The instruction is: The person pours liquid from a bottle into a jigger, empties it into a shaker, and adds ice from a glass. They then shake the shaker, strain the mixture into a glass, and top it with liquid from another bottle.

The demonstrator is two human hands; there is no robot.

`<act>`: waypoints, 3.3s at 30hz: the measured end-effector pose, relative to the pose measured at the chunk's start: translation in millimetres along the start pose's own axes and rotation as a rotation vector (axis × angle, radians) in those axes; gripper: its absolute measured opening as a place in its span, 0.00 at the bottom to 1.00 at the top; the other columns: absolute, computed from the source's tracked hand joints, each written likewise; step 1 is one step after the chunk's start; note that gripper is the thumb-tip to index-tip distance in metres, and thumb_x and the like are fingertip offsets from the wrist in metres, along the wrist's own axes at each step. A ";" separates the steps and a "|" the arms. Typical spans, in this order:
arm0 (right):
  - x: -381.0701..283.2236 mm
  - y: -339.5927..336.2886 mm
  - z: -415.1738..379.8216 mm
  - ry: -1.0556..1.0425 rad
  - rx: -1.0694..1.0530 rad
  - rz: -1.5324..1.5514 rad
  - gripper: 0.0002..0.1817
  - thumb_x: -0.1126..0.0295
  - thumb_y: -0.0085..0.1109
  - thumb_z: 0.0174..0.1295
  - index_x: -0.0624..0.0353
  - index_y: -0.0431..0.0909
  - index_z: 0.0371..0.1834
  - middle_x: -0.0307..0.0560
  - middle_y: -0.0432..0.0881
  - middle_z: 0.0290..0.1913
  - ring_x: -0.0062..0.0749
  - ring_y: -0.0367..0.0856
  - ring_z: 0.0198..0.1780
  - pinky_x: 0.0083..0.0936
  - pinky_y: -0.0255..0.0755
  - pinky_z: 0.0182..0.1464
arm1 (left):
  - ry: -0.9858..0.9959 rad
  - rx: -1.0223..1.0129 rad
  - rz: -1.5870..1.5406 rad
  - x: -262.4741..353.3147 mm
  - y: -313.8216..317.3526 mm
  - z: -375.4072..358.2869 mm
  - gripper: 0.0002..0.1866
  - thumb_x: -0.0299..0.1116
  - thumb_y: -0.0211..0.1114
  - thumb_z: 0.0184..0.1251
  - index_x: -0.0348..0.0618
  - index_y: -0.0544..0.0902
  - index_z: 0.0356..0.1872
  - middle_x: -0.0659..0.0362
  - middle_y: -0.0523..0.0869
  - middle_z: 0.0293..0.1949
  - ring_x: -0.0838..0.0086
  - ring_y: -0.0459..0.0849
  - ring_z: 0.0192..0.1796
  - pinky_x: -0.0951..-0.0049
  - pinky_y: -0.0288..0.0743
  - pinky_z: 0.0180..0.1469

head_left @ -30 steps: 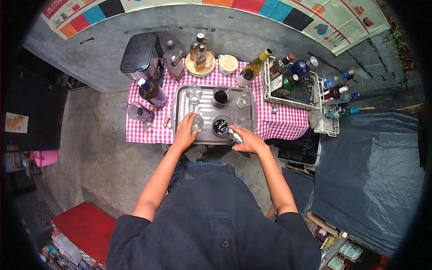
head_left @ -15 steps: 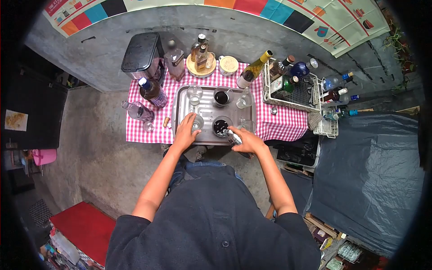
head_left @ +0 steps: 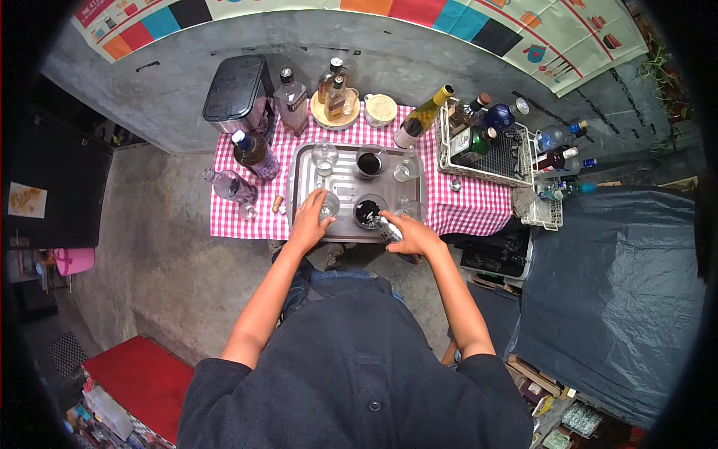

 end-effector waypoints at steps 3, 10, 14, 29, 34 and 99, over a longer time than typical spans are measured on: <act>-4.4 -2.8 -2.2 0.025 -0.008 -0.003 0.49 0.58 0.72 0.46 0.38 0.59 0.76 0.64 0.78 0.52 0.59 0.78 0.55 0.44 0.73 0.58 | 0.012 0.009 0.006 -1.7 1.1 -0.1 0.40 0.33 0.73 0.57 0.41 0.65 0.71 0.50 0.67 0.70 0.50 0.68 0.70 0.55 0.64 0.69; -2.2 -0.8 -1.0 0.008 0.005 -0.007 0.50 0.58 0.72 0.46 0.38 0.58 0.76 0.64 0.78 0.52 0.60 0.79 0.55 0.45 0.74 0.58 | 0.007 0.008 -0.004 0.1 -0.3 -0.4 0.40 0.33 0.73 0.57 0.41 0.65 0.71 0.49 0.67 0.70 0.49 0.68 0.70 0.54 0.65 0.69; -1.9 -1.0 0.0 0.001 -0.002 -0.018 0.50 0.58 0.72 0.46 0.38 0.58 0.76 0.65 0.78 0.52 0.61 0.79 0.54 0.45 0.74 0.57 | 0.005 0.006 0.009 -0.6 -0.1 -0.2 0.40 0.33 0.73 0.57 0.41 0.66 0.71 0.49 0.67 0.70 0.49 0.68 0.70 0.54 0.65 0.69; -1.2 -0.6 0.9 0.034 -0.016 -0.017 0.50 0.58 0.72 0.46 0.37 0.58 0.77 0.64 0.78 0.52 0.60 0.79 0.55 0.45 0.74 0.57 | 0.002 0.011 -0.010 2.3 -1.6 0.2 0.40 0.32 0.74 0.56 0.40 0.66 0.71 0.49 0.67 0.70 0.49 0.69 0.70 0.55 0.65 0.69; -0.4 0.1 1.5 0.024 -0.010 -0.031 0.50 0.57 0.72 0.46 0.36 0.58 0.77 0.64 0.78 0.52 0.60 0.79 0.55 0.45 0.74 0.58 | 0.011 0.022 -0.004 0.0 -0.4 0.2 0.39 0.32 0.74 0.57 0.40 0.66 0.70 0.49 0.67 0.70 0.49 0.69 0.69 0.55 0.65 0.68; -50.8 20.8 -6.4 0.411 0.258 0.206 0.51 0.57 0.71 0.46 0.39 0.58 0.77 0.62 0.78 0.49 0.58 0.79 0.53 0.42 0.74 0.57 | 0.411 -0.506 0.021 -12.3 -28.0 55.6 0.40 0.36 0.76 0.53 0.41 0.69 0.68 0.51 0.72 0.67 0.57 0.70 0.70 0.56 0.63 0.66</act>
Point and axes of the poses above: each hand's wrist, its own z-axis towards the middle knuckle, its own y-axis out of the palm, x = y × z, the point moved 5 cm from there along z, towards the middle knuckle
